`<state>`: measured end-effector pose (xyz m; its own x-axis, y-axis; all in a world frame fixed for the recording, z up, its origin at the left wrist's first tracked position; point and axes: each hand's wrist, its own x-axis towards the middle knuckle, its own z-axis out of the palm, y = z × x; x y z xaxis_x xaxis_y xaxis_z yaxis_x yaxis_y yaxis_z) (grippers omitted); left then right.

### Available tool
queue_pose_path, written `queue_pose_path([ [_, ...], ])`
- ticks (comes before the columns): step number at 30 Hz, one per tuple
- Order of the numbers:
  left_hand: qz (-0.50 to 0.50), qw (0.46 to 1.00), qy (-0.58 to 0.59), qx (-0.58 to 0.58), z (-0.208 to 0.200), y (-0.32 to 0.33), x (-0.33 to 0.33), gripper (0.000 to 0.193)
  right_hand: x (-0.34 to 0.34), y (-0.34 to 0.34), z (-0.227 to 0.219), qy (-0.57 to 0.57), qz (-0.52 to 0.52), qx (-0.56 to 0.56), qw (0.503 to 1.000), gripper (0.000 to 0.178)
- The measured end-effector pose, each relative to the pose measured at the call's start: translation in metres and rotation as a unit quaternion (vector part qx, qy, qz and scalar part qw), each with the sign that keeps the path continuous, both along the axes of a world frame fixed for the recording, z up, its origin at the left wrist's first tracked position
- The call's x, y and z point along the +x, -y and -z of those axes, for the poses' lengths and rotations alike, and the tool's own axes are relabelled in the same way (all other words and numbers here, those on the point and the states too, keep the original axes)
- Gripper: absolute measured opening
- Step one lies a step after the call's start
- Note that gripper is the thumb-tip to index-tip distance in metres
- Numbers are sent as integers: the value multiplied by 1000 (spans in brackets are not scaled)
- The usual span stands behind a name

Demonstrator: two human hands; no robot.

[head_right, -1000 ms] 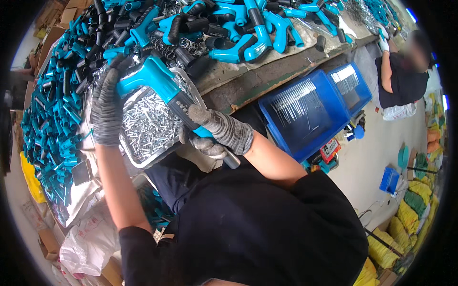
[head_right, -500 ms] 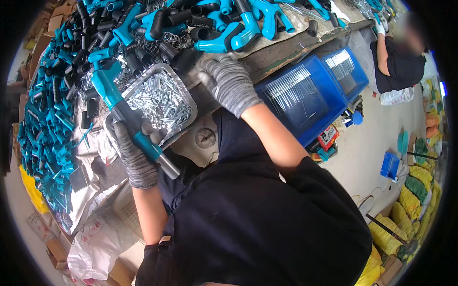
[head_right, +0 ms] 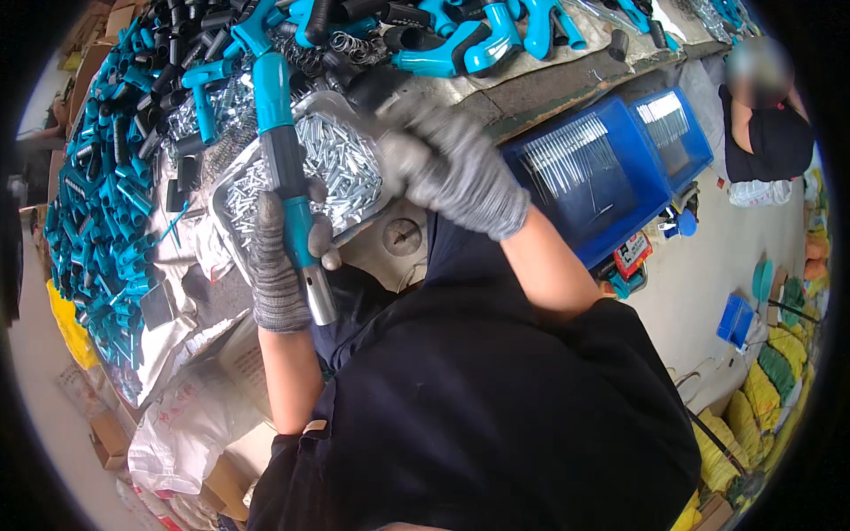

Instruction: The person assembles tool handles by inserting metal pins and springs into metal tubes and fitting them into plastic handle casings by hand.

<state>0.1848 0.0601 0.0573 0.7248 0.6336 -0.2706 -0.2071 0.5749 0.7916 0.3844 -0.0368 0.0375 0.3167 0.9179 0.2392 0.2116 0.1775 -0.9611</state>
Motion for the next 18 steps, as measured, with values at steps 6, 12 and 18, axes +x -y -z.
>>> queue_pose_path([
  [6,78,994,59,-46,16,6,-11,53,-31,-10,-13,-159,-154,-130,966,27],
  [12,10,989,-99,110,11,14,-12,61,-32,-18,-9,108,-136,-44,984,34],
  [18,0,987,-102,123,0,18,-3,77,-29,-15,-8,-40,-166,-115,978,33],
])
